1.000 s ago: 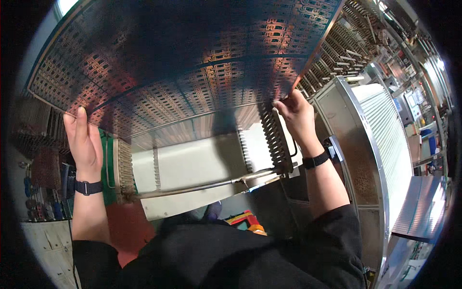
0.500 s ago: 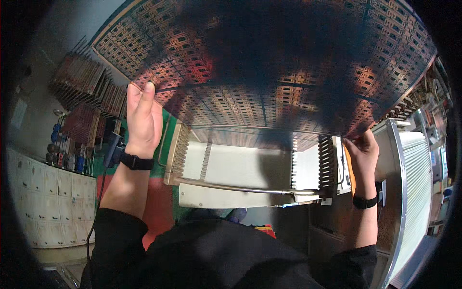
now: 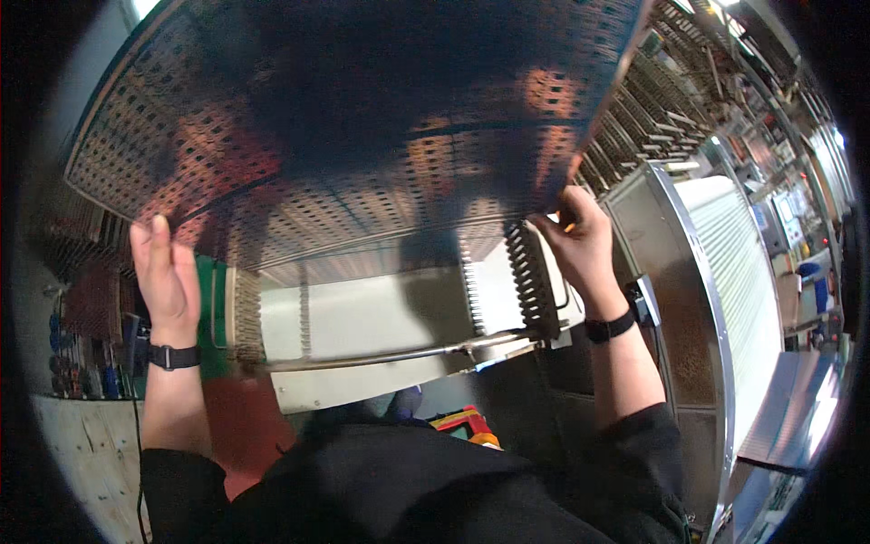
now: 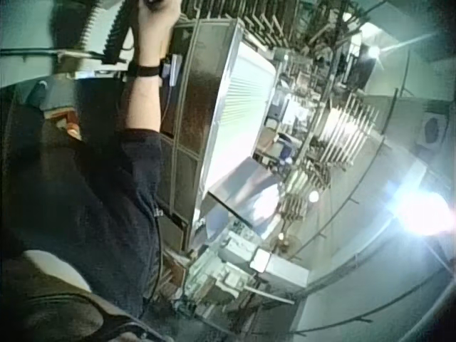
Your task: Picking up printed circuit board (PCB) panels from a conveyor belt and inserting them into a specialized storage rack.
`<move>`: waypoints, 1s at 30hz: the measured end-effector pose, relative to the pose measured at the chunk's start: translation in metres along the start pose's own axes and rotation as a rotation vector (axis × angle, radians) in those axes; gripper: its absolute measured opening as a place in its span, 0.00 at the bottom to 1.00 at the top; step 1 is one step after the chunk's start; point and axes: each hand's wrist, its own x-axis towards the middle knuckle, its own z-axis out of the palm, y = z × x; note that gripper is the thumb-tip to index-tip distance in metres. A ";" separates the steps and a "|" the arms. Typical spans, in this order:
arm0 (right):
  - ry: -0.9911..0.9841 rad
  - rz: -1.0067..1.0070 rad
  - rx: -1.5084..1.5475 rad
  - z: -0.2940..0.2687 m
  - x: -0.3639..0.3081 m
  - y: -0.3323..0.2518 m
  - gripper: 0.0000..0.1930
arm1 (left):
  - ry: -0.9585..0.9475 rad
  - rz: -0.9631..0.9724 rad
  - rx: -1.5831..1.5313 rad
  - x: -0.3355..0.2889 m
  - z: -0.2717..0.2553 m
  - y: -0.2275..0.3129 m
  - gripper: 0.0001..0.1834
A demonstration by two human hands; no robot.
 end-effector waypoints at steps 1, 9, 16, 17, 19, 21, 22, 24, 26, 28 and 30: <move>-0.020 0.021 0.026 -0.001 0.001 -0.004 0.14 | 0.030 -0.009 0.015 -0.001 0.001 0.001 0.17; 0.002 -0.001 0.117 0.007 -0.004 0.030 0.14 | 0.036 -0.028 0.005 0.003 0.006 -0.006 0.20; 0.002 0.030 0.154 0.020 -0.008 0.048 0.15 | 0.021 -0.023 0.010 -0.001 0.014 -0.004 0.18; 0.004 0.060 0.207 0.021 -0.008 0.049 0.15 | 0.010 -0.029 -0.006 0.000 0.014 -0.005 0.17; -0.007 0.106 0.271 0.023 -0.010 0.058 0.14 | 0.012 -0.047 -0.041 0.003 0.014 -0.004 0.16; -0.025 0.148 0.339 0.021 -0.010 0.052 0.12 | 0.022 -0.065 -0.072 0.007 0.005 -0.007 0.16; -0.071 0.193 0.390 0.016 -0.008 0.035 0.11 | 0.051 -0.067 -0.081 0.009 -0.007 -0.009 0.15; -0.119 0.238 0.444 0.018 -0.013 0.028 0.11 | 0.082 -0.069 -0.087 0.012 -0.013 -0.011 0.15; -0.039 0.128 0.476 0.020 -0.020 0.036 0.12 | 0.039 -0.079 -0.159 0.014 -0.005 -0.012 0.16; -0.058 0.064 0.363 0.015 -0.021 0.039 0.14 | 0.050 -0.072 -0.159 0.013 0.004 -0.010 0.16; -0.040 0.028 0.364 0.010 -0.018 0.031 0.15 | 0.060 -0.064 -0.164 0.014 -0.003 -0.010 0.17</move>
